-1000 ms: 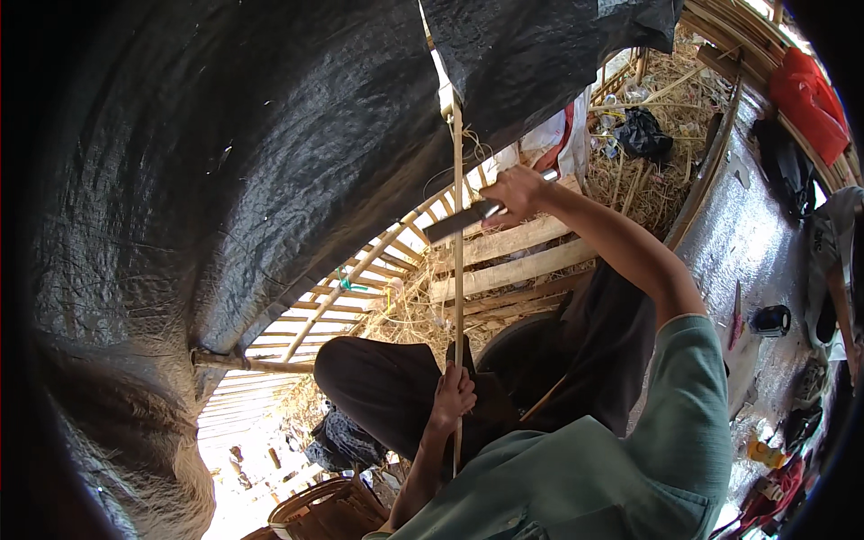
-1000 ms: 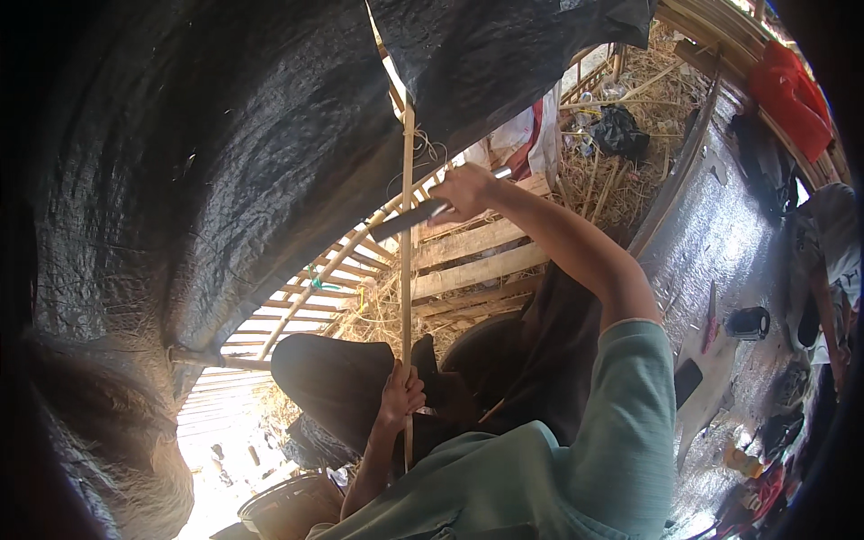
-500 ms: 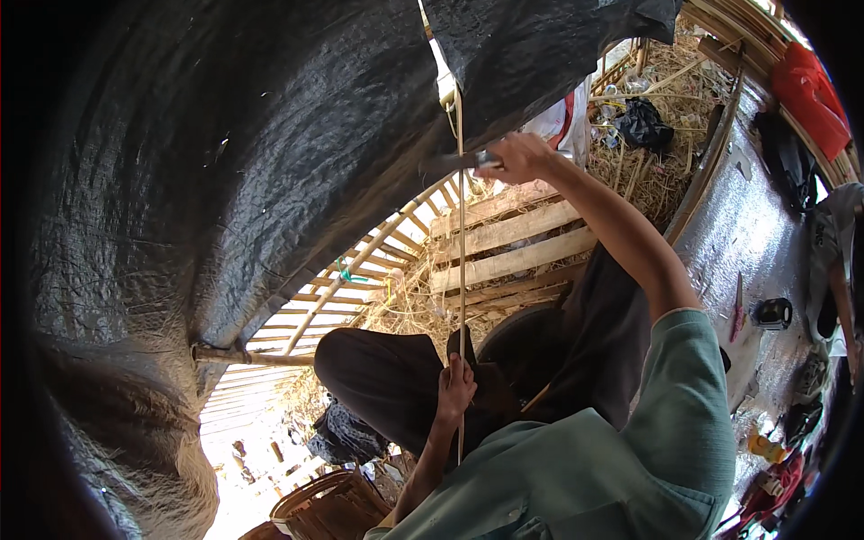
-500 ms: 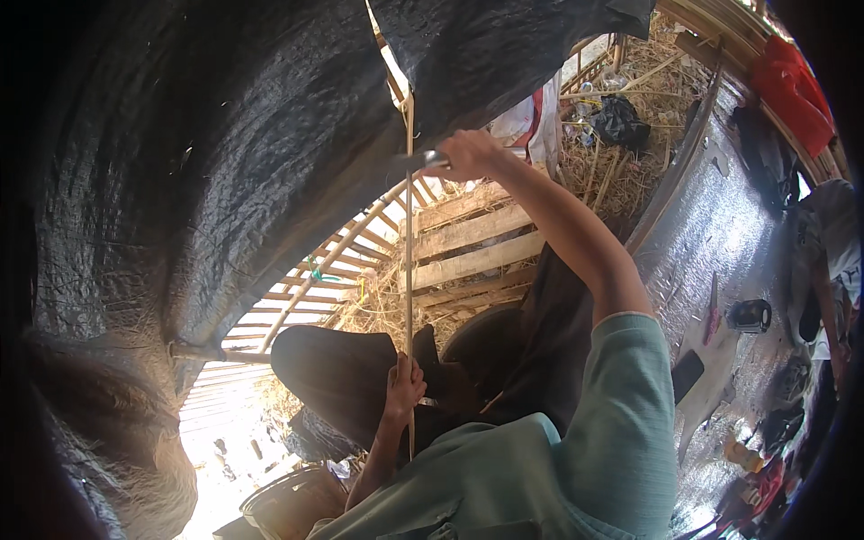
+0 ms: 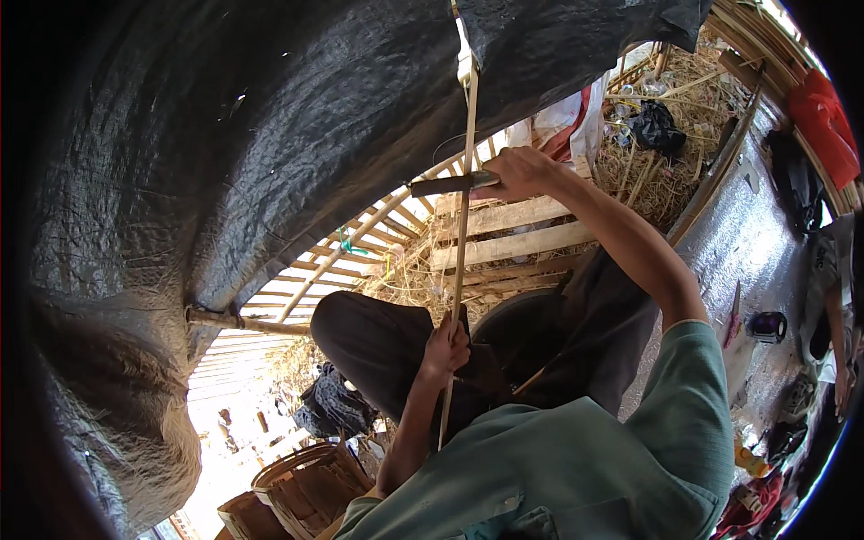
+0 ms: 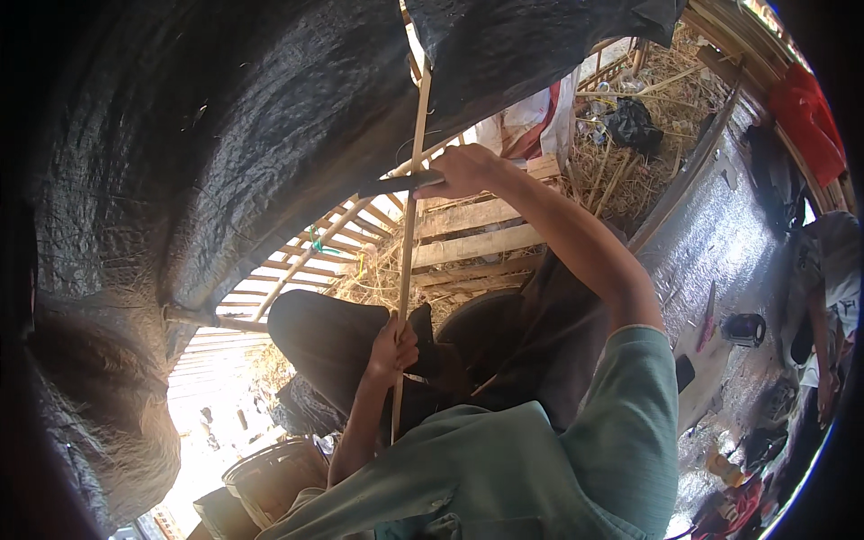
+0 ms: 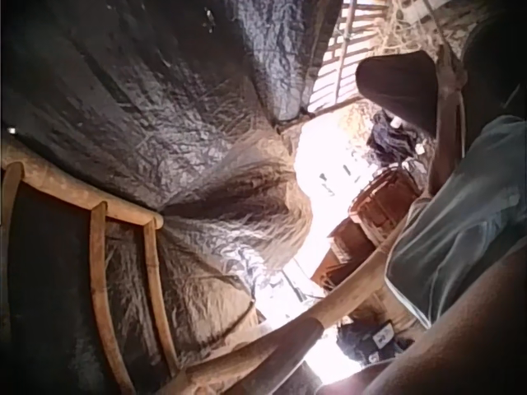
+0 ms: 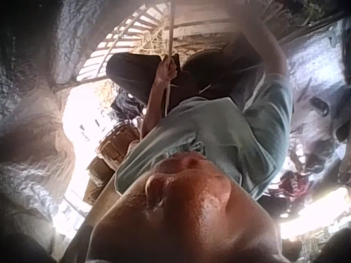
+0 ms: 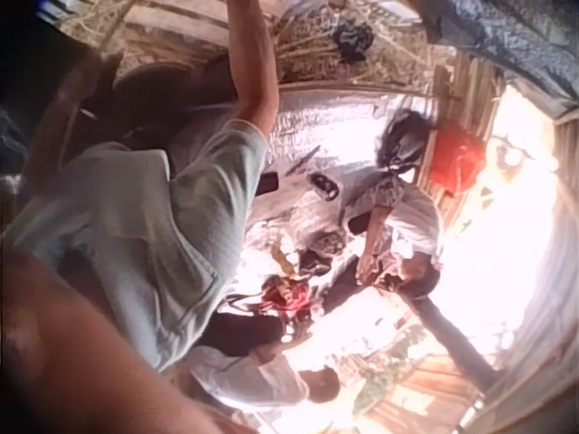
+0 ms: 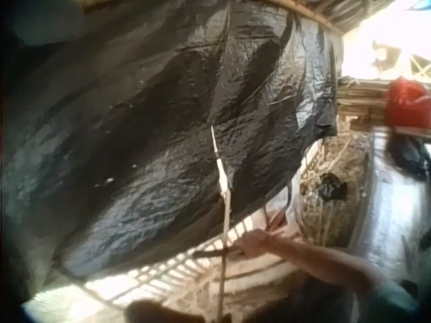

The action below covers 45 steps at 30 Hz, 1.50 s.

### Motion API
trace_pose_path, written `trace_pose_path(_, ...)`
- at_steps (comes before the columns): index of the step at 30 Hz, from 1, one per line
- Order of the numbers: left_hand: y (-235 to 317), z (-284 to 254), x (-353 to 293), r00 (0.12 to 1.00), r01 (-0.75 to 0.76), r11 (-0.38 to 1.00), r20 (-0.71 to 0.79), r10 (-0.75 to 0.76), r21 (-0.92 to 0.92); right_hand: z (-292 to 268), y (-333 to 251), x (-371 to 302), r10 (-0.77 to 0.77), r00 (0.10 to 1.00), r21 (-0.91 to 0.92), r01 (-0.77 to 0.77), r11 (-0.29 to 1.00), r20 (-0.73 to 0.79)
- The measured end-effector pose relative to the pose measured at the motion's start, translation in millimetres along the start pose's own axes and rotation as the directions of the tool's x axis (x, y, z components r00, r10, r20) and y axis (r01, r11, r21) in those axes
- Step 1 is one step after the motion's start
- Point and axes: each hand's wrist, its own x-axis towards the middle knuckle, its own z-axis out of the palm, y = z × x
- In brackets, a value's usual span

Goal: The person uses a blade to shave a thin strip of wood while holding it by hand. The person repeatedly runs the blade along the length of the wood strip to smooth or thin it.

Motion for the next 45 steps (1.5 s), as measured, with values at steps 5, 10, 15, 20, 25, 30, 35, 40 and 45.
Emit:
trace_pose_path(5,45,13,37,0.992,0.081,0.993,0.101,-0.073,-0.083,5,-31,-5,-0.073,0.993,-0.028,0.076,0.997,0.098)
trace_pose_path(10,61,18,62,0.989,-0.017,1.000,0.146,0.021,-0.024,3,-32,-6,-0.044,0.993,-0.049,0.049,0.998,0.107)
trace_pose_path(15,44,-5,32,0.975,-0.100,0.948,-0.162,0.155,0.302,3,-27,-9,-0.053,0.994,-0.084,0.061,0.995,0.101)
trace_pose_path(20,-12,-26,-39,0.941,-0.189,0.915,-0.200,0.272,0.357,-11,-23,-11,0.069,0.951,-0.108,-0.038,0.993,0.301)
trace_pose_path(25,-42,-10,-81,0.825,-0.316,0.675,-0.159,0.543,0.667,3,-24,-6,-0.012,0.967,-0.100,0.039,0.994,0.255)
trace_pose_path(30,-51,-16,-73,0.800,-0.339,0.662,-0.166,0.576,0.668,8,-20,-9,-0.008,0.982,-0.127,0.032,0.991,0.188)
trace_pose_path(35,-20,-3,-47,0.817,-0.391,0.742,-0.166,0.552,0.544,4,-35,-16,0.021,0.996,-0.051,-0.017,0.999,0.091)
trace_pose_path(40,27,1,-9,0.862,-0.407,0.823,-0.131,0.489,0.396,0,-71,-35,0.040,0.954,0.113,-0.077,0.991,0.298)
trace_pose_path(45,23,-11,23,0.906,-0.384,0.901,-0.107,0.410,0.204,21,-85,-50,-0.182,0.930,-0.062,0.212,0.975,0.319)
